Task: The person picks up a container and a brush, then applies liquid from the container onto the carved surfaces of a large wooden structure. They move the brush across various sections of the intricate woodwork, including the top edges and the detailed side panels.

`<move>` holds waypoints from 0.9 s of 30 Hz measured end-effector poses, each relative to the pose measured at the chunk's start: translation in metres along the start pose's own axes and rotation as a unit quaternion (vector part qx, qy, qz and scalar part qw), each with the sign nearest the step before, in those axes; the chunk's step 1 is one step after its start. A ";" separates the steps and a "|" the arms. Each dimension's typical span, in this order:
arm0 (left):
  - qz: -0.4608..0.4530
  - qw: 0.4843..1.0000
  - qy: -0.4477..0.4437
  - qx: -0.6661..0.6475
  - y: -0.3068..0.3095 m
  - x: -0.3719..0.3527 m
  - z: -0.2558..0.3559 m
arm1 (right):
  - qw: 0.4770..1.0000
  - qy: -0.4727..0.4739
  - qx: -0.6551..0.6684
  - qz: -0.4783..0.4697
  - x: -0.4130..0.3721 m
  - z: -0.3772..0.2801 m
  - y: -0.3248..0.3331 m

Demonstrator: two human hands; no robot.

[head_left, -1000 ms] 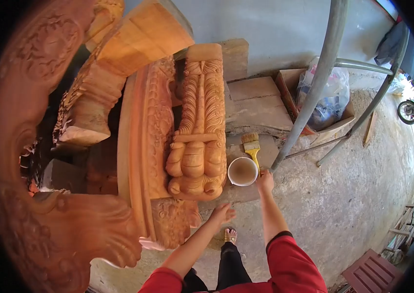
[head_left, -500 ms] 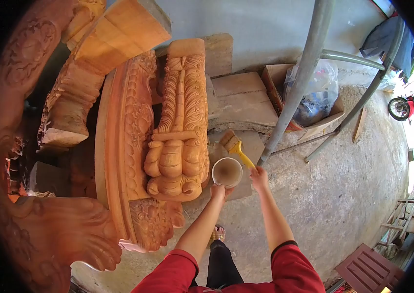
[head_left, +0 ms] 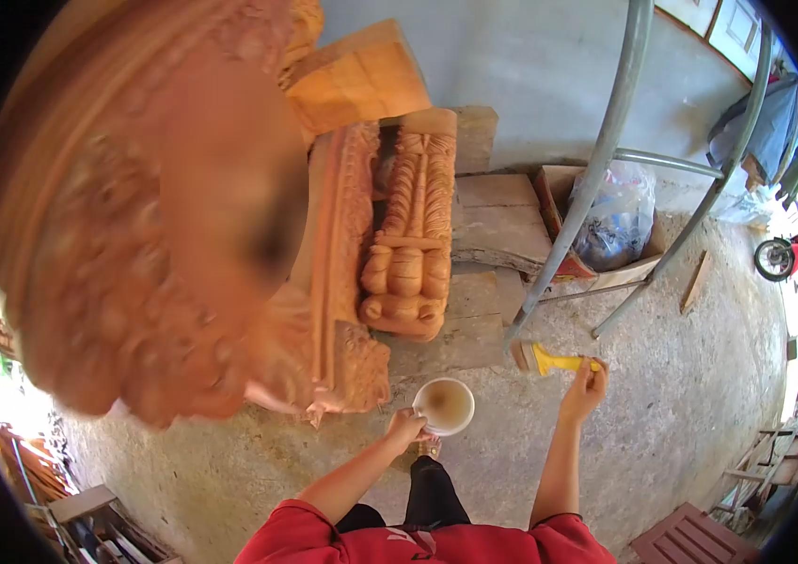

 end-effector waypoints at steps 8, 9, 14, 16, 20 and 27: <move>-0.054 0.998 0.027 0.034 0.095 -0.131 -0.029 | 0.929 -0.136 0.330 -0.096 -0.088 -0.100 0.002; -0.106 0.994 0.022 0.027 0.111 -0.142 -0.038 | 0.932 -0.150 0.310 -0.111 -0.102 -0.110 0.000; -0.089 0.995 -0.052 0.008 0.188 -0.223 -0.059 | 0.929 -0.130 0.269 -0.217 -0.196 -0.172 -0.006; -0.085 0.992 -0.085 -0.034 0.220 -0.254 -0.075 | 0.915 -0.138 0.245 -0.289 -0.236 -0.203 -0.005; -0.033 0.989 -0.135 -0.056 0.281 -0.323 -0.096 | 0.898 -0.156 0.224 -0.344 -0.310 -0.251 -0.014; -0.014 0.985 -0.145 -0.091 0.383 -0.387 -0.138 | 0.902 0.237 0.061 -0.356 -0.408 -0.346 -0.035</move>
Point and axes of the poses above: each hand's wrist, its own x-axis towards the middle knuckle, its own y-axis out of the back of the hand, z = x × y, the point moved 1 cm from there along x, towards the middle knuckle, and after that the axes turned 3 degrees about -x, right-handed, at the moved point
